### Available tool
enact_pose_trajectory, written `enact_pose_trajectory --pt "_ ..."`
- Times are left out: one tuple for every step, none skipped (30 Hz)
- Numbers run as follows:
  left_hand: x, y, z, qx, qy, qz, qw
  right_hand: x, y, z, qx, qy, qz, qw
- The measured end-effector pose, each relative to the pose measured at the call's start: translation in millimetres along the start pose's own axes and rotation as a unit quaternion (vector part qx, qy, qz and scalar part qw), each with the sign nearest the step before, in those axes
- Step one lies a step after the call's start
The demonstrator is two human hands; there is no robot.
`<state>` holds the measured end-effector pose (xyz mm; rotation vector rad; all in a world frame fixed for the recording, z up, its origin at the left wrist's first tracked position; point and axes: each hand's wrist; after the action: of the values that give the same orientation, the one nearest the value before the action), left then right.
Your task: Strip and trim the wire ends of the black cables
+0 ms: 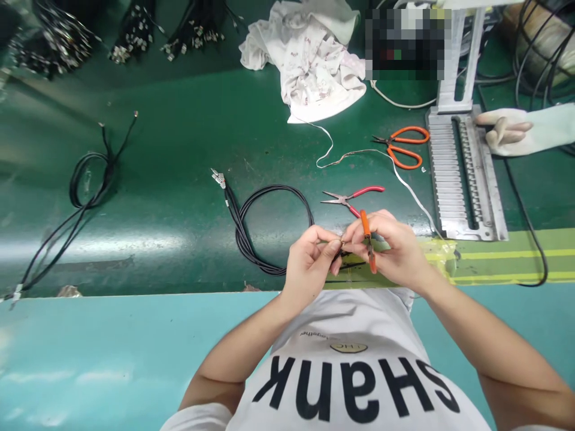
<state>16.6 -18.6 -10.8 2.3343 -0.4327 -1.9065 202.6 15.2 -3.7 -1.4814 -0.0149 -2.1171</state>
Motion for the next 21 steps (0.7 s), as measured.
enact_pose_trajectory --pt "-4 0 -0.5 -0.001 -0.008 0.006 1.0 2 -2 3 0.0 0.005 0.004 1.0" --pt "-8 -1 -1.2 -0.001 -0.014 0.011 1.0 4 -4 6 0.001 0.015 0.011 1.0" --pt "-11 -2 -1.8 0.0 -0.015 0.014 1.0 6 -6 8 0.003 0.029 0.02 0.999" --pt "-14 -3 -2.6 0.001 -0.014 0.015 1.0 7 -8 11 0.008 0.046 0.028 0.998" --pt "-17 -4 -3.4 0.002 -0.01 0.014 1.0 9 -10 13 0.016 0.065 0.036 0.997" --pt "-19 -5 -4.4 0.001 -0.005 0.013 1.0 11 -11 14 0.023 0.082 0.042 0.995" --pt "-21 -6 -5.4 -0.001 0.0 0.012 1.0 12 -13 14 0.028 0.097 0.049 0.994" --pt "-22 -7 -6.3 -0.005 0.005 0.013 1.0 12 -14 14 0.03 0.109 0.055 0.992" --pt "-23 -8 -7.2 -0.01 0.011 0.016 1.0 13 -14 13 0.026 0.119 0.062 0.991" --pt "-24 -8 -7.9 -0.014 0.019 0.021 1.0 13 -14 11 0.018 0.128 0.071 0.989" --pt "-24 -9 -8.4 -0.014 0.03 0.028 0.999 13 -13 9 0.008 0.137 0.081 0.987" --pt "-24 -10 -8.4 -0.012 0.043 0.035 0.998 12 -12 7 -0.004 0.146 0.092 0.985" --pt "-24 -11 -8.0 -0.005 0.056 0.041 0.998 12 -10 4 -0.013 0.153 0.102 0.983" --pt "-25 -13 -7.2 0.002 0.066 0.045 0.997 12 -9 2 -0.02 0.156 0.109 0.981" --pt "-25 -14 -6.0 0.005 0.071 0.043 0.997 13 -7 1 -0.022 0.154 0.117 0.981" --pt "-26 -15 -4.4 0.004 0.074 0.038 0.997 14 -5 0 -0.018 0.149 0.124 0.981" --pt "-28 -16 -2.6 0.0 0.074 0.032 0.997 15 -4 0 -0.01 0.145 0.129 0.981" --pt "-30 -17 -0.8 -0.008 0.076 0.025 0.997 17 -4 1 -0.001 0.147 0.13 0.981" --pt "-32 -17 0.9 -0.013 0.078 0.022 0.997 19 -4 4 0.009 0.155 0.123 0.98" --pt "-35 -17 2.5 -0.016 0.083 0.023 0.996 21 -5 7 0.018 0.174 0.109 0.978" --pt "-37 -17 3.7 -0.017 0.088 0.026 0.996 22 -7 11 0.021 0.205 0.087 0.975"
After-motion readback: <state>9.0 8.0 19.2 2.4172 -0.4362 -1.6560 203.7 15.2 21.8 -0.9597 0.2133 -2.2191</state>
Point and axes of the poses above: each hand's wrist, its own y-axis away from the middle knuckle, its own z-axis out of the back of the hand, x = y × z, and after that the axes turned 4 degrees about -y, right-handed
